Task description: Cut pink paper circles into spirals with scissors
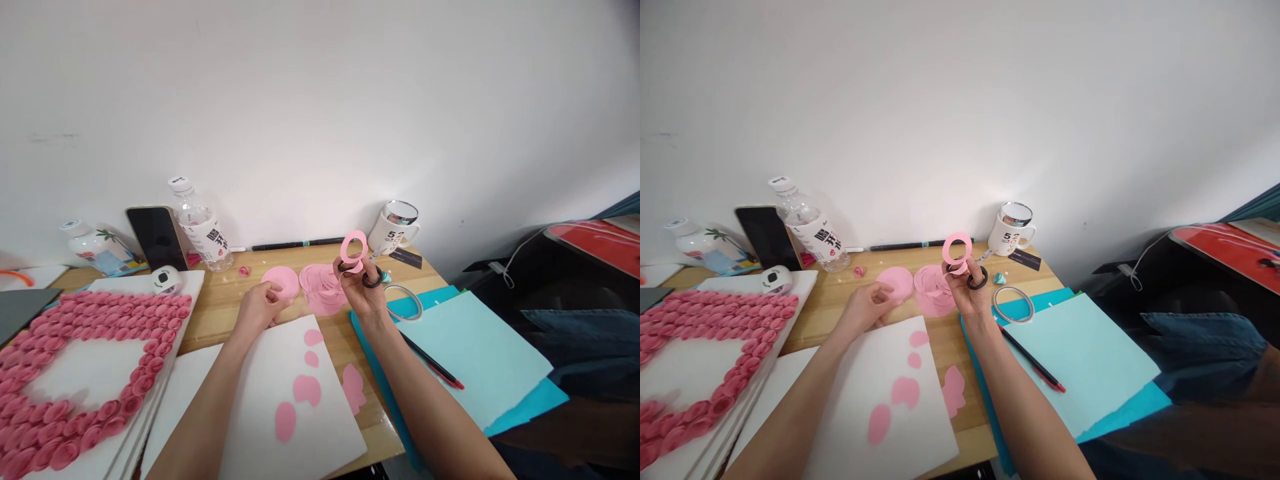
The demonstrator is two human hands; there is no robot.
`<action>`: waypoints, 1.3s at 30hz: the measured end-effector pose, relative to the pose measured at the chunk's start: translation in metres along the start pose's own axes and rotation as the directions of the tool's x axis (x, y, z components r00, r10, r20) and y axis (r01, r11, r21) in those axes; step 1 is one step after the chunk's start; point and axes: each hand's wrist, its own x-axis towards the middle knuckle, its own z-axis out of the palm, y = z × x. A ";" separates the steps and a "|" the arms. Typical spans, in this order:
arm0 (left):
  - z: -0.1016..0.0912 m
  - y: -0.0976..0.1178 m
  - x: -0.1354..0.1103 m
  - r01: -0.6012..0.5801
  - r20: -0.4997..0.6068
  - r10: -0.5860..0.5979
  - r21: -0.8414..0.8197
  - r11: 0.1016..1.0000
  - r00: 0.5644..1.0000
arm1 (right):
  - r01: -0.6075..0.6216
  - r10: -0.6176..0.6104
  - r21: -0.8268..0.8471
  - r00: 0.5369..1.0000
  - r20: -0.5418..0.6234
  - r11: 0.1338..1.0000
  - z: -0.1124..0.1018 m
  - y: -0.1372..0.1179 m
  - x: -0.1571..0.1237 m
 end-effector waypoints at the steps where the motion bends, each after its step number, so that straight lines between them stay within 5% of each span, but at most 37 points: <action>1: -0.002 0.001 -0.001 -0.007 -0.044 0.013 0.119 0.993 0.999 | -0.008 0.007 0.011 1.000 0.009 1.000 0.000 0.000 0.000; 3: -0.005 0.002 -0.002 0.007 -0.140 0.043 0.337 0.942 0.989 | -0.019 0.019 0.025 1.000 0.024 1.000 -0.001 0.000 0.001; 6: -0.008 0.002 -0.003 0.019 -0.118 0.040 0.460 0.888 0.992 | -0.011 0.011 -0.004 1.000 0.023 1.000 -0.002 0.000 0.002; 15: 0.005 -0.008 0.003 -0.291 -0.039 0.334 0.402 0.868 0.942 | 0.050 -0.056 -0.131 0.998 -0.036 0.990 -0.008 -0.005 0.011; 20: 0.006 -0.011 0.005 -0.315 0.010 0.339 0.396 0.862 0.941 | 0.006 -0.061 -0.259 0.976 -0.207 0.966 -0.009 0.000 0.009; 25: 0.003 -0.008 0.003 -0.337 0.066 0.343 0.433 0.836 0.937 | 0.122 -0.243 -0.466 0.947 -0.210 0.876 -0.009 0.007 0.005; 29: 0.000 -0.009 0.004 -0.350 0.070 0.350 0.381 0.856 0.934 | 0.216 -0.439 -0.621 0.868 -0.232 0.754 -0.009 0.008 0.003; 36: 0.000 -0.009 0.004 -0.380 0.050 0.387 0.344 0.859 0.921 | 0.304 -0.609 -0.731 0.771 -0.188 0.611 -0.010 0.008 0.002; 39: 0.001 -0.009 0.005 -0.323 -0.024 0.353 0.346 0.881 0.935 | 0.352 -0.595 -0.739 0.800 -0.082 0.575 -0.006 0.010 -0.001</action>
